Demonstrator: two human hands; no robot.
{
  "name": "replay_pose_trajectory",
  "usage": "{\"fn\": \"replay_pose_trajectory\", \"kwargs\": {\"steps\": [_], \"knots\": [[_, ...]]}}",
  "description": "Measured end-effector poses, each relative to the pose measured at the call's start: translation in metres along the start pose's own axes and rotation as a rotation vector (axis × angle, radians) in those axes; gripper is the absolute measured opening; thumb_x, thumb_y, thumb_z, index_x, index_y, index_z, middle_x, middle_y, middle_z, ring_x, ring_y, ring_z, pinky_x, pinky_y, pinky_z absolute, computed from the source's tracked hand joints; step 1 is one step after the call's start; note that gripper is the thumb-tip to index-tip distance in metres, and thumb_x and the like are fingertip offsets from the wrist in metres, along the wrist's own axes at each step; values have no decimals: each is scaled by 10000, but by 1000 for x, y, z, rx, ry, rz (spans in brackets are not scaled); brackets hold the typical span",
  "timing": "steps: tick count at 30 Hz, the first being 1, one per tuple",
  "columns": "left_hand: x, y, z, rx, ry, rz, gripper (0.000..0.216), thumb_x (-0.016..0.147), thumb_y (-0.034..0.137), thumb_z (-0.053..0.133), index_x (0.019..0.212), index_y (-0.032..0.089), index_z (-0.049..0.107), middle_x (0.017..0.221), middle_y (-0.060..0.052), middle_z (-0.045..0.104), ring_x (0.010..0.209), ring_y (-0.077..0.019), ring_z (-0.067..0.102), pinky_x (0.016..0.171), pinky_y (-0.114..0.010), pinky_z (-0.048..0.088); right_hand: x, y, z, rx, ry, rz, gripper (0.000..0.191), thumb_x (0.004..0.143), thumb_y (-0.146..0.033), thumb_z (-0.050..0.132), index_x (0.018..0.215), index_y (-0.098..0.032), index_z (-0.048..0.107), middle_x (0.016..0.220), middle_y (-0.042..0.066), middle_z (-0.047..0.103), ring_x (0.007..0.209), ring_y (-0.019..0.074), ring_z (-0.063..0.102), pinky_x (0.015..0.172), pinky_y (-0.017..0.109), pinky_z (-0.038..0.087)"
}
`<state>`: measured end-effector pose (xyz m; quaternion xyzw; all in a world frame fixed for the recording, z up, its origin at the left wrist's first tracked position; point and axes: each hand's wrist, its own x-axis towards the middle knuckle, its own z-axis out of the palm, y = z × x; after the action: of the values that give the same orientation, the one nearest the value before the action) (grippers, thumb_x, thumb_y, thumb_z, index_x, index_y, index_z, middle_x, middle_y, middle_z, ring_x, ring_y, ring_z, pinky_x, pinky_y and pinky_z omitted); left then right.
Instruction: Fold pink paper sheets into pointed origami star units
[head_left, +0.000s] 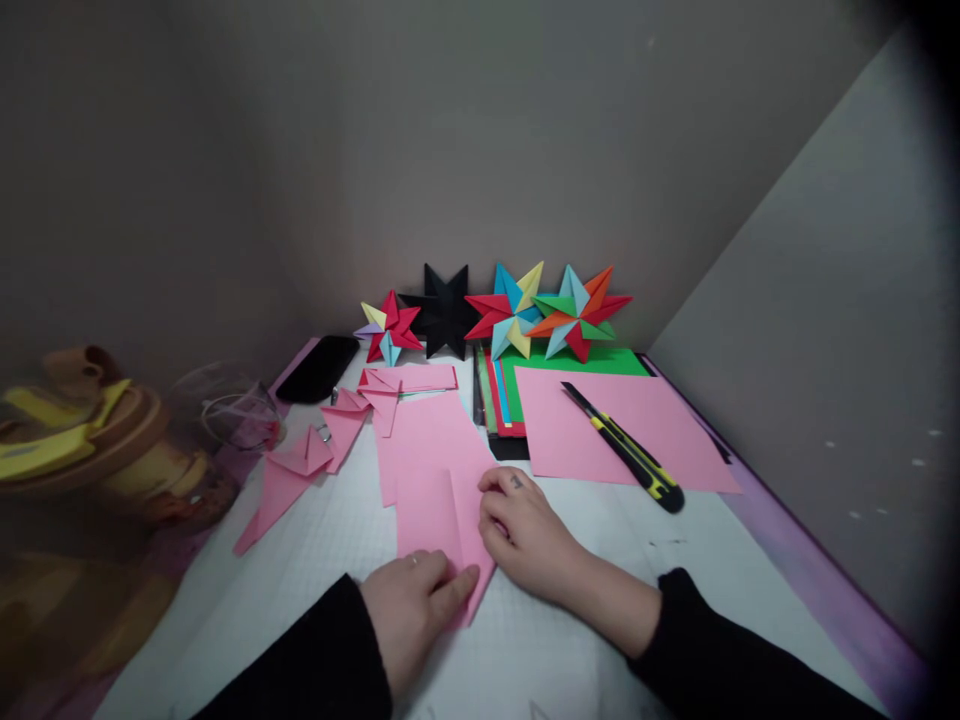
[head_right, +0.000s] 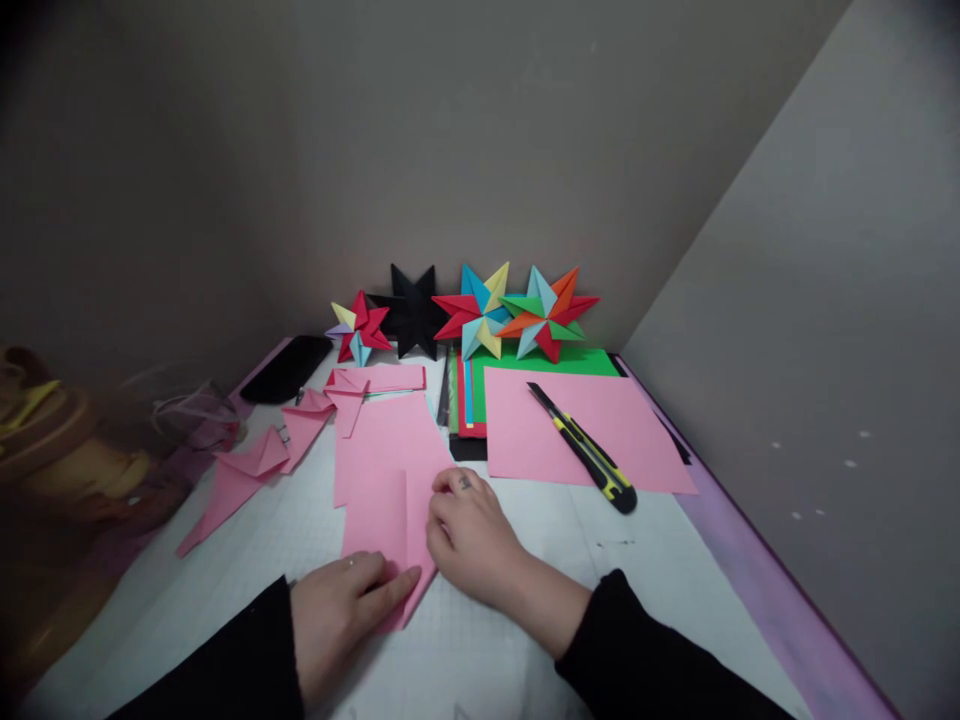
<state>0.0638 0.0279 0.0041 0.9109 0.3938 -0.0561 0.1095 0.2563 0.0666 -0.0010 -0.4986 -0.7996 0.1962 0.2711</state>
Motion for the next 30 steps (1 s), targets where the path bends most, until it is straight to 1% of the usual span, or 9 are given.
{"fn": "replay_pose_trajectory", "kwargs": {"steps": [9, 14, 20, 26, 30], "knots": [[0, -1, 2, -1, 38, 14, 463, 875, 118, 401, 1292, 314, 445, 944, -48, 619, 815, -214, 562, 677, -301, 440, 1, 0, 0, -17, -10, 10, 136, 729, -77, 517, 642, -180, 495, 957, 58, 514, 965, 212, 465, 849, 386, 394], [-1, -1, 3, -17, 66, 5, 488, 855, 104, 421, 1291, 323, 446, 932, -49, 614, 807, -216, 557, 680, -309, 437, 1, -1, -1, -22, -26, 9, 138, 731, -71, 509, 647, -178, 488, 967, 57, 513, 979, 209, 461, 859, 380, 388], [-1, 1, 2, -4, 56, -21, 471, 865, 103, 416, 1281, 318, 466, 928, -43, 618, 812, -202, 560, 686, -289, 442, 1, -1, 0, -12, -17, 15, 132, 733, -81, 517, 649, -178, 489, 966, 51, 509, 977, 204, 459, 861, 374, 383], [0, 1, 2, -13, 37, -19, 508, 842, 91, 453, 1295, 322, 439, 974, -37, 615, 834, -207, 566, 719, -309, 454, 1, -1, 0, -27, -9, 4, 128, 737, -83, 516, 654, -179, 505, 958, 54, 510, 972, 207, 461, 857, 380, 383], [-1, 1, 0, -14, 42, -20, 468, 857, 119, 431, 1280, 319, 460, 963, -46, 617, 827, -211, 569, 704, -311, 457, 1, 0, 0, -34, -8, -2, 128, 737, -86, 519, 652, -181, 507, 956, 56, 511, 972, 211, 463, 855, 389, 390]]}}
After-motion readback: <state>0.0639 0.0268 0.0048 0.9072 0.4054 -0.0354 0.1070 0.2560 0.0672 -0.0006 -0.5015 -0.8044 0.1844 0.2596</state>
